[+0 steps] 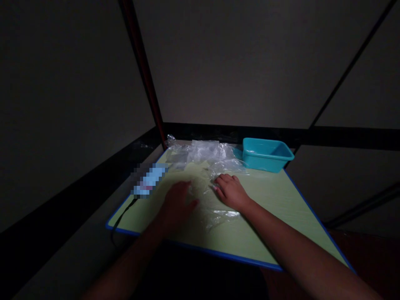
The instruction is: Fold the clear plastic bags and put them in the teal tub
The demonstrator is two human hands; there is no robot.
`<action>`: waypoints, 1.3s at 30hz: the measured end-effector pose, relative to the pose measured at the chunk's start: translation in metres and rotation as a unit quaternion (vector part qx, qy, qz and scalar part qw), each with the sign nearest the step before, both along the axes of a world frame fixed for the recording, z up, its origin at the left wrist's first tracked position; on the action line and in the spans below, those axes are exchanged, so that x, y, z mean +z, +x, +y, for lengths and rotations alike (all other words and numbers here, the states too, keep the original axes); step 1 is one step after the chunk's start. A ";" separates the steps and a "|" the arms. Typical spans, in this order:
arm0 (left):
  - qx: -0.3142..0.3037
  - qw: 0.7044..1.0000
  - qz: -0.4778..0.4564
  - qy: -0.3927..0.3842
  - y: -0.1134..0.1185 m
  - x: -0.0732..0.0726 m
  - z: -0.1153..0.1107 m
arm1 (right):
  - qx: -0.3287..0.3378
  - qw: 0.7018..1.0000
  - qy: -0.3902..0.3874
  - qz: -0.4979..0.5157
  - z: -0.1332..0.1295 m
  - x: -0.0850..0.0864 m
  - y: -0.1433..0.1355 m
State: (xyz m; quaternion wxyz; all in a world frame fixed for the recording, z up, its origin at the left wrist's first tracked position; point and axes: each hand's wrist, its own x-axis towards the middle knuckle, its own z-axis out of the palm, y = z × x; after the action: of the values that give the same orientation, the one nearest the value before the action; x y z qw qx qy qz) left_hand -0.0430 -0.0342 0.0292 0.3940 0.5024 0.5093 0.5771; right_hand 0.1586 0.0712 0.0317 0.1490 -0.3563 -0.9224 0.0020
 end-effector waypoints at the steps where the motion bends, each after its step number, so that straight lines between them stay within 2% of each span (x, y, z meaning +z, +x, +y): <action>1: -0.017 0.998 0.055 -0.010 0.009 -0.002 -0.001 | 0.016 1.000 -0.002 0.010 0.000 -0.001 -0.001; 4: -0.077 0.977 0.199 -0.028 0.032 -0.007 0.002 | 0.036 0.999 -0.023 0.033 0.006 -0.007 -0.003; 8: -0.141 0.935 0.321 -0.062 0.042 -0.011 0.013 | -0.017 0.997 -0.055 0.054 0.030 -0.018 0.002; 12: -0.180 0.906 0.375 -0.081 0.035 -0.014 0.016 | -0.126 0.987 -0.076 0.068 0.049 -0.020 0.013; 15: -0.168 0.915 0.359 -0.079 0.026 -0.013 0.017 | -0.152 0.984 -0.050 0.081 0.047 -0.014 0.016; 17: -0.125 0.932 0.333 -0.068 0.019 -0.011 0.022 | -0.117 0.989 -0.037 0.080 0.038 -0.011 0.015; 19: -0.082 0.937 0.334 -0.055 0.012 -0.007 0.031 | -0.026 0.996 -0.051 0.061 0.025 -0.010 0.012; 21: -0.083 0.917 0.386 -0.056 0.007 -0.003 0.044 | 0.039 0.996 -0.078 0.033 0.014 -0.012 0.007; 23: -0.131 0.880 0.451 -0.066 0.006 0.001 0.057 | 0.067 0.992 -0.107 0.007 0.006 -0.015 0.004; 25: -0.179 0.853 0.486 -0.067 0.008 0.005 0.067 | 0.072 0.989 -0.126 -0.001 0.003 -0.017 0.001; 28: -0.205 0.834 0.509 -0.056 0.015 0.008 0.077 | 0.074 0.987 -0.140 0.002 0.003 -0.018 0.000; 32: -0.191 0.797 0.568 -0.076 0.016 0.003 0.087 | 0.074 0.986 -0.147 -0.003 0.005 -0.018 0.000; 39: -0.146 0.752 0.636 -0.093 -0.002 -0.013 0.106 | 0.068 0.985 -0.156 -0.007 0.004 -0.017 0.000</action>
State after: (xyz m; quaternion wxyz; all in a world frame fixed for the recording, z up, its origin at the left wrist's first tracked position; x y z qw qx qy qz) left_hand -0.0453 0.0714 0.0161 0.1032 0.7824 0.6141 0.0098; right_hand 0.1590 0.0753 0.0147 0.0848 -0.3118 -0.9338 0.1536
